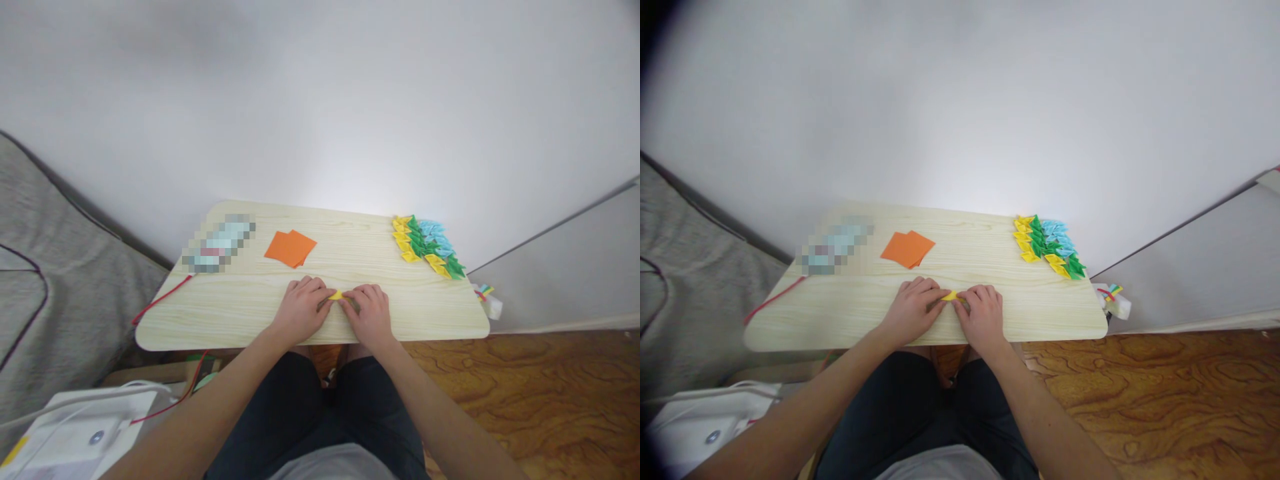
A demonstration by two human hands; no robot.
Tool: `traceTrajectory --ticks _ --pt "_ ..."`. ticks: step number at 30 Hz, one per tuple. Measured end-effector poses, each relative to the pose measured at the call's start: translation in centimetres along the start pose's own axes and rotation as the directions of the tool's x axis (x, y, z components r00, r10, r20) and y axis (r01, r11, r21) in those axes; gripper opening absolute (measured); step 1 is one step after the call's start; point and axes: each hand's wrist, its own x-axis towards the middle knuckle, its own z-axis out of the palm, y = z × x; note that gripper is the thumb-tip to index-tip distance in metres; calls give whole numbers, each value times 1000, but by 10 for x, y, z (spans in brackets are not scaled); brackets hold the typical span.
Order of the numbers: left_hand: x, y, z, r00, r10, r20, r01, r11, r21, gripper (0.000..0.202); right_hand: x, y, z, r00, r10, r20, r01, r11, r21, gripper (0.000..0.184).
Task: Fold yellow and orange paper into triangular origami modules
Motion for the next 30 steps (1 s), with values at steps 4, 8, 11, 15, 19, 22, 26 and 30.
traceTrajectory --ticks 4,8,11,15,19,22,26,30 --pt "7 0 1 998 8 -60 -9 1000 -16 18 8 -1 -1 1000 25 -8 -24 991 132 13" --pt "24 0 -5 986 27 -163 -32 999 -26 16 31 -1 -4 996 84 -38 -67 941 332 13" --pt "49 1 -15 962 48 -270 -61 997 -41 16 58 -5 -14 983 166 -74 -108 861 497 17" --pt "93 7 -38 908 100 -408 -146 986 -83 16 101 -20 -41 970 223 -98 -97 724 683 20" --pt "137 19 -69 831 169 -530 -275 953 -127 17 138 -41 -73 969 202 -139 -10 600 800 18" --pt "163 30 -91 758 214 -616 -370 919 -135 22 160 -52 -92 967 171 -187 71 524 849 16" --pt "185 42 -110 662 239 -710 -443 890 -113 28 182 -62 -106 963 123 -238 161 442 883 18" --pt "196 47 -119 618 210 -757 -465 875 -137 30 196 -73 -115 964 124 -237 187 321 928 20"
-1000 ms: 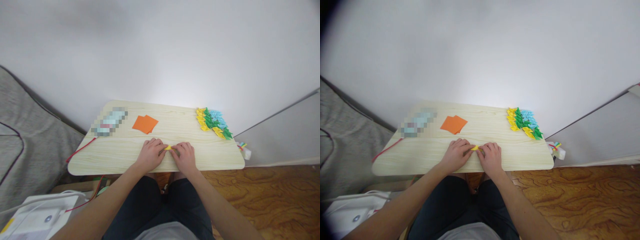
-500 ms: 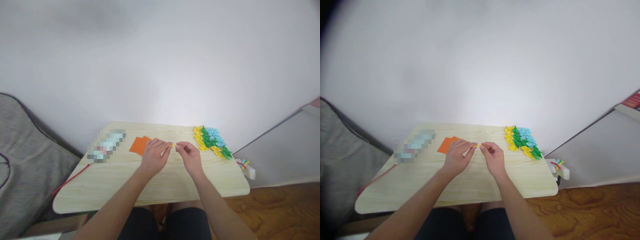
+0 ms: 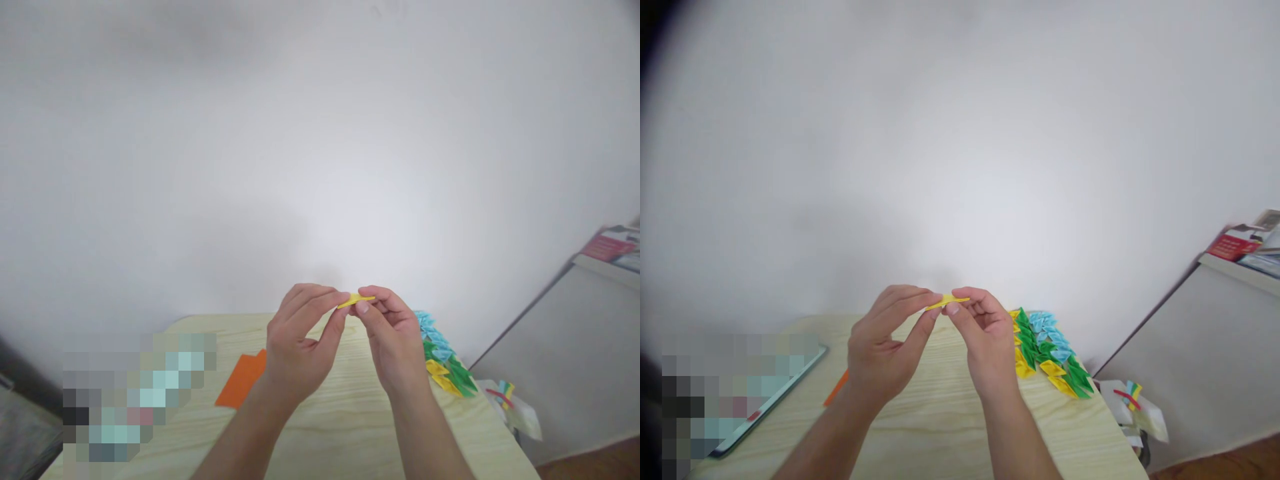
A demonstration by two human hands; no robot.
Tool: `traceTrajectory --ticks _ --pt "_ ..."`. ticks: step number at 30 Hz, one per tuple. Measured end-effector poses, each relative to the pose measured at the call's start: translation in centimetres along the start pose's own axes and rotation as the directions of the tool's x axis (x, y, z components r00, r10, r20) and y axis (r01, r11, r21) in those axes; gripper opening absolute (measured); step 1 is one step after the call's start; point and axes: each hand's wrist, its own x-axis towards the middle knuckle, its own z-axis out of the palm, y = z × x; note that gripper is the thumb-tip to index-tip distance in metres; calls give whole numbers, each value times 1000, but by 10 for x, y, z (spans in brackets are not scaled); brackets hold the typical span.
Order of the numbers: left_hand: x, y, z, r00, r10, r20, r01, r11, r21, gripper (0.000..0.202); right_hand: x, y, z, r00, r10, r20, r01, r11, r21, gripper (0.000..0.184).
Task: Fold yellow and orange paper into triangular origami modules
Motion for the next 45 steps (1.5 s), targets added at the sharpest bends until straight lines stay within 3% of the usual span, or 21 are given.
traceTrajectory --ticks 7,16,27,34,45 --pt "4 -9 0 998 -42 -37 41 999 -16 32 13 1 13 1000 -11 30 9 999 40 20" --pt "3 -18 -3 998 -34 -47 34 999 12 35 17 15 13 997 -23 76 19 998 58 22" --pt "6 -18 -5 997 55 49 -57 997 47 39 20 15 7 996 44 75 -50 995 91 18" --pt "0 -19 5 996 -32 78 31 999 9 36 23 16 2 998 61 -22 -60 997 37 16" --pt "-5 -11 9 989 -103 107 103 995 4 29 20 14 -1 999 -27 -22 25 994 -107 16"
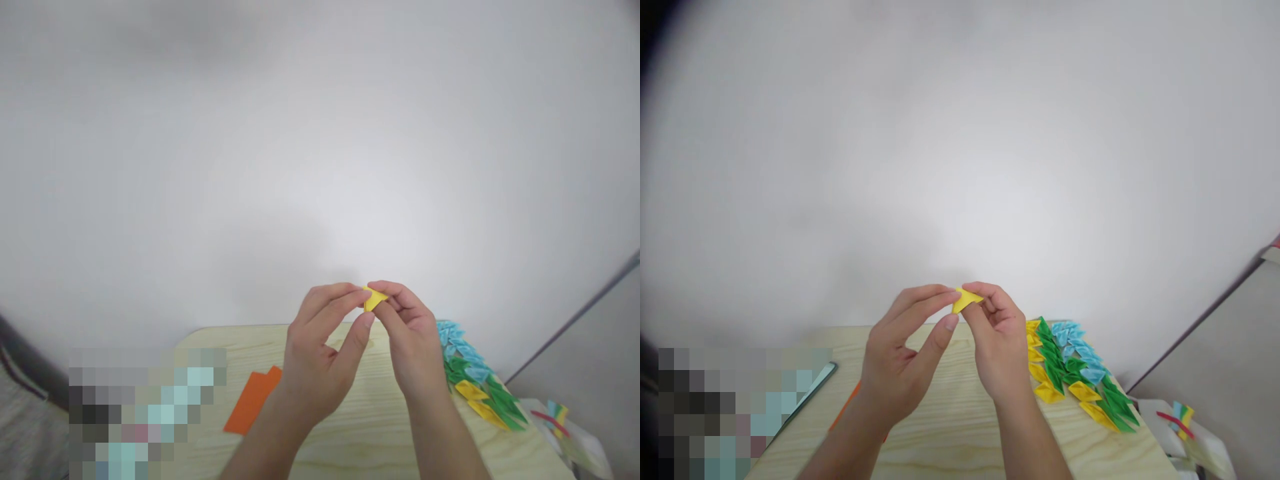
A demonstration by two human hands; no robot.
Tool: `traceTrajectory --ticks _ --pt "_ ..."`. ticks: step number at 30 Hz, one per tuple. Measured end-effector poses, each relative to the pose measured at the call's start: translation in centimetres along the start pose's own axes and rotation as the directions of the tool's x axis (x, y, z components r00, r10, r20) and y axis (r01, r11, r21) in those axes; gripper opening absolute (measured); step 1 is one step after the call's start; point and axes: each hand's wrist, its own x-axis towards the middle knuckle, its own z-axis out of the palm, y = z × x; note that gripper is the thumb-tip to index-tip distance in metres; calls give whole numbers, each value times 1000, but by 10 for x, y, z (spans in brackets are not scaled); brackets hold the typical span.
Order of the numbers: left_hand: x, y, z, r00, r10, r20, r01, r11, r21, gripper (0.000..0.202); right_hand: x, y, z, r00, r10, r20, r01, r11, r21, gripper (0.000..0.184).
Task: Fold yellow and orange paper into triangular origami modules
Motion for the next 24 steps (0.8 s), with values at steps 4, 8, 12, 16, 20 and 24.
traceTrajectory --ticks 4,8,12,16,20,24 --pt "1 1 3 1000 -18 -26 19 1000 22 26 -1 0 -1 999 -33 -2 33 992 -122 16" --pt "1 -2 4 999 -29 -28 29 999 21 29 1 3 -3 992 -126 -27 114 957 -266 15" --pt "1 -7 1 998 -52 -36 51 999 -9 30 1 0 -1 976 -219 -5 203 912 -356 17" --pt "1 -8 -2 996 -79 -44 77 996 -49 30 -1 -3 0 985 -173 29 173 928 -330 16" --pt "2 -7 -2 990 -135 -44 133 990 -45 34 -3 0 0 989 -144 -26 128 938 -321 14" --pt "5 -6 -3 972 -234 -6 234 970 -60 37 -4 1 1 982 -152 -113 115 953 -282 12"
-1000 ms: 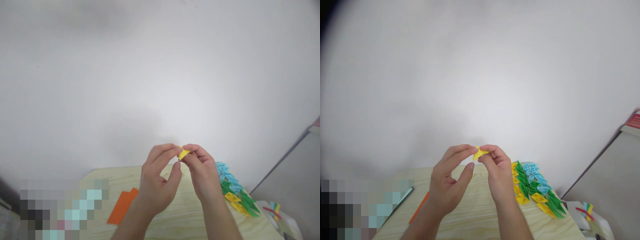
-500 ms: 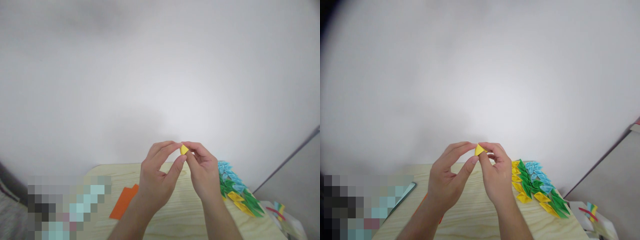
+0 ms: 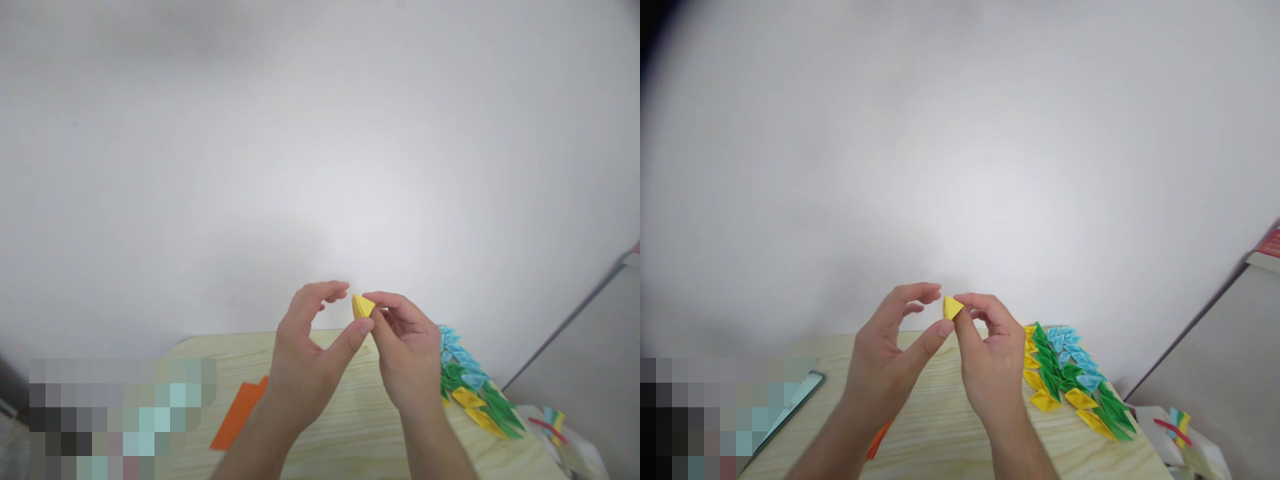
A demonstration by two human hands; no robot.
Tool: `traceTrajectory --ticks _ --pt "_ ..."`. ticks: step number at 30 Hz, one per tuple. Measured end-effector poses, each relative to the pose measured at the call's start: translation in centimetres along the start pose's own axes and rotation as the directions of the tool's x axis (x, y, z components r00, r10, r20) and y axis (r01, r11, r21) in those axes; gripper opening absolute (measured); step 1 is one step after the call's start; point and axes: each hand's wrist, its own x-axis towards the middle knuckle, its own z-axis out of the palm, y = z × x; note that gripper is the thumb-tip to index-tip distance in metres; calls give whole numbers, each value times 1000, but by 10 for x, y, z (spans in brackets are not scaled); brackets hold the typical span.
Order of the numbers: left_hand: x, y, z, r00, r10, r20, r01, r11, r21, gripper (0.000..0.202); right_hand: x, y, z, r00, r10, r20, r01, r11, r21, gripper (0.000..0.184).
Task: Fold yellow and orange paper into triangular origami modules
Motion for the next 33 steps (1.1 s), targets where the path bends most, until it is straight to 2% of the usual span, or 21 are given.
traceTrajectory --ticks 4,7,13,18,27,30,33 --pt "4 3 -5 979 -159 125 169 982 -80 28 -1 -7 2 999 32 22 -35 992 124 14" --pt "6 3 -10 960 -193 205 225 963 -150 22 -2 -12 2 993 86 84 -101 977 190 13" --pt "7 -1 -14 953 -224 206 266 941 -207 23 1 -11 -2 980 122 159 -154 967 202 10" --pt "7 -3 -16 952 -230 204 268 945 -187 26 6 -8 -7 972 116 204 -156 969 194 18" --pt "5 5 -18 958 -177 226 208 970 -122 20 5 -15 -8 948 152 279 -213 956 203 11" --pt "7 4 -21 964 -145 223 180 973 -144 12 5 -16 -9 945 167 282 -222 959 176 12" --pt "10 5 -23 970 -115 213 137 986 -91 5 5 -17 -10 937 182 297 -228 965 128 13"
